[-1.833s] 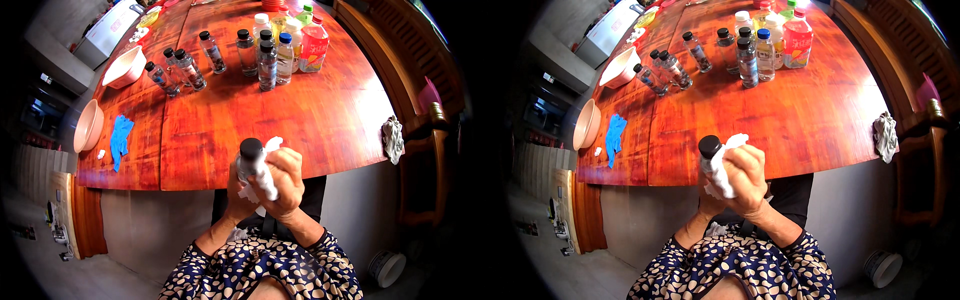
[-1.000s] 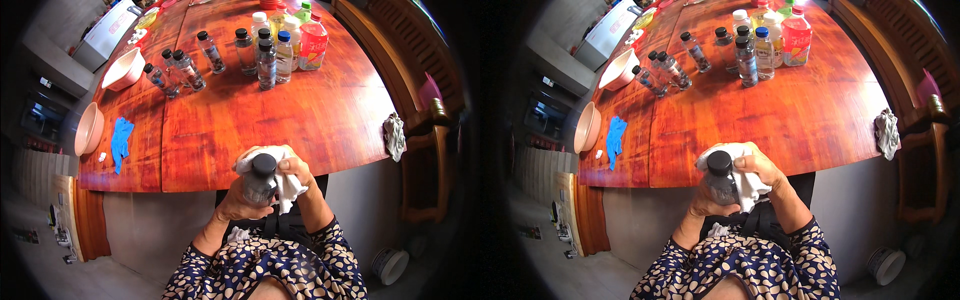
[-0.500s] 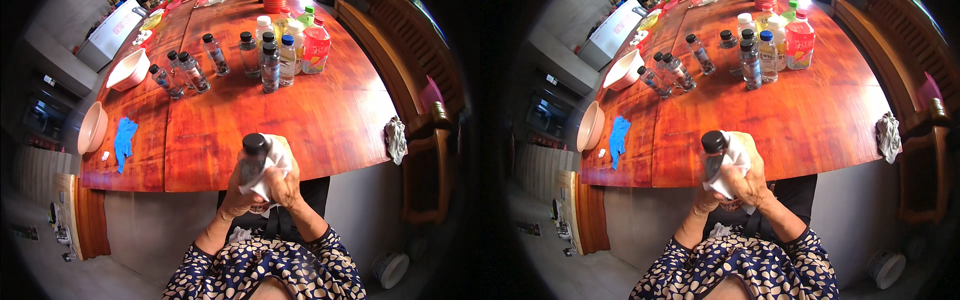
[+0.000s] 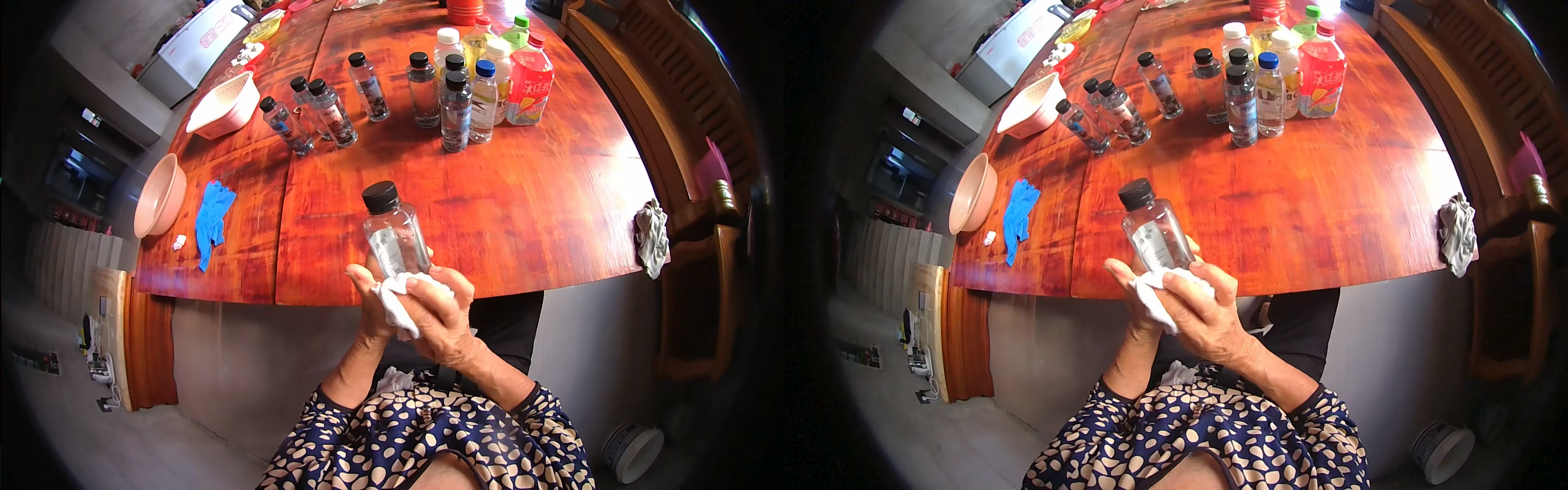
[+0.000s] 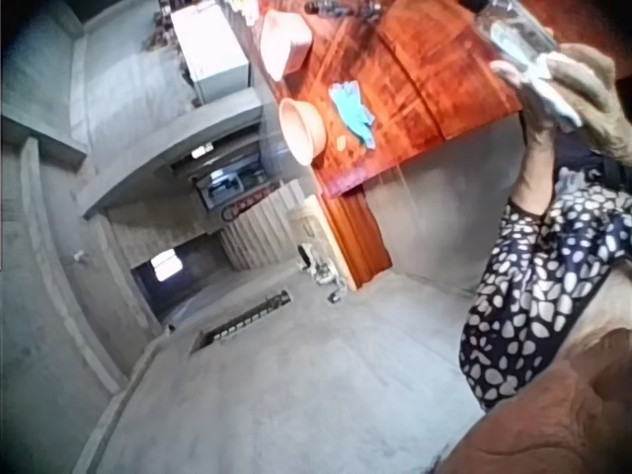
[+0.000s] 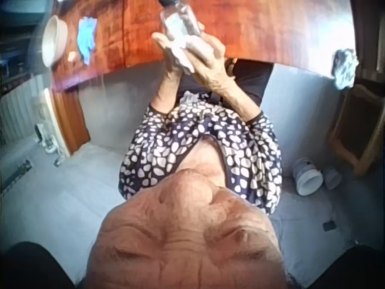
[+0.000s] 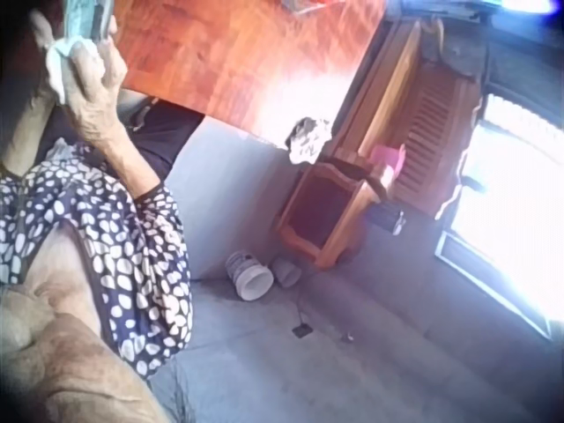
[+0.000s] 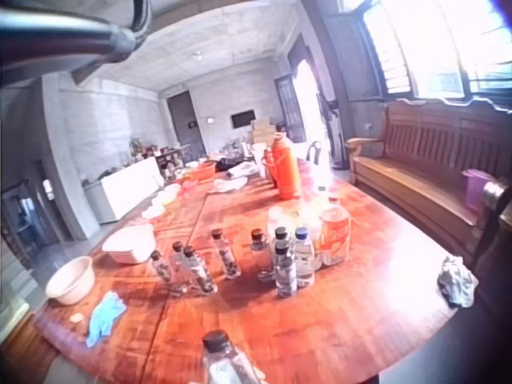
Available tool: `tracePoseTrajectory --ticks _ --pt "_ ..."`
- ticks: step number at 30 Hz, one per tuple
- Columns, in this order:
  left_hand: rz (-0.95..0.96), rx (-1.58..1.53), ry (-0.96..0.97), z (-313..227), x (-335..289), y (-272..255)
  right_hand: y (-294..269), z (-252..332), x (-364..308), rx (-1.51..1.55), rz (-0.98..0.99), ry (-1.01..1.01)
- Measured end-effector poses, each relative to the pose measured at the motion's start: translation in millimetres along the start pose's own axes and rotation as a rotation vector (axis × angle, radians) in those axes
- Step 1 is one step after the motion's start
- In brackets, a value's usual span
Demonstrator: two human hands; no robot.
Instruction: The person wipes several clear plastic bottles with a white cloth on a wooden table. They handle the bottles one at a time, rotating them to clean the sides and caps before placing them back on the table.
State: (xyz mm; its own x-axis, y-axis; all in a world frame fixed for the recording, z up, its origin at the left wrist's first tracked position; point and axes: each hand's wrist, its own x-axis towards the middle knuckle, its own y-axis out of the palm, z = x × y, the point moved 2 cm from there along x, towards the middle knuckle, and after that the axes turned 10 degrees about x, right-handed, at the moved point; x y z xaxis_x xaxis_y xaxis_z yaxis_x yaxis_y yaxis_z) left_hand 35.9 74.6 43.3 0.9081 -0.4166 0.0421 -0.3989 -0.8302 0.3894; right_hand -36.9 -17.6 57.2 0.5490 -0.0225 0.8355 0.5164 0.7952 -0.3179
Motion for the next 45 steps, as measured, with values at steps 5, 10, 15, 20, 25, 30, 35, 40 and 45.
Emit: tracePoseTrajectory --ticks 5,10,15,20,25,30,35,40,45 --pt "0.023 0.098 -0.031 6 -15 5 -8 -13 25 0.095 -0.164 0.031" --pt "-0.083 0.378 0.022 9 -17 9 -4 -29 46 0.173 -0.284 0.178" --pt "-0.044 0.419 0.139 10 -13 5 3 -42 47 0.378 -0.389 0.488" --pt "-0.112 0.349 0.132 0 -6 6 5 -29 22 0.086 -0.116 0.313" --pt "-0.213 0.224 0.15 1 1 -10 11 -7 -4 -0.08 -0.004 0.21" --pt "-0.248 0.322 0.054 -6 -6 -6 13 -8 -17 0.05 -0.101 0.328" --pt "-0.168 0.169 0.058 4 -4 -1 8 -24 15 0.058 -0.107 0.373" --pt "-0.12 0.295 0.069 14 -8 -4 10 -40 37 0.5 -0.239 0.465" --pt "-0.049 0.379 0.143 21 -11 -4 4 -54 51 0.867 -0.224 0.722"
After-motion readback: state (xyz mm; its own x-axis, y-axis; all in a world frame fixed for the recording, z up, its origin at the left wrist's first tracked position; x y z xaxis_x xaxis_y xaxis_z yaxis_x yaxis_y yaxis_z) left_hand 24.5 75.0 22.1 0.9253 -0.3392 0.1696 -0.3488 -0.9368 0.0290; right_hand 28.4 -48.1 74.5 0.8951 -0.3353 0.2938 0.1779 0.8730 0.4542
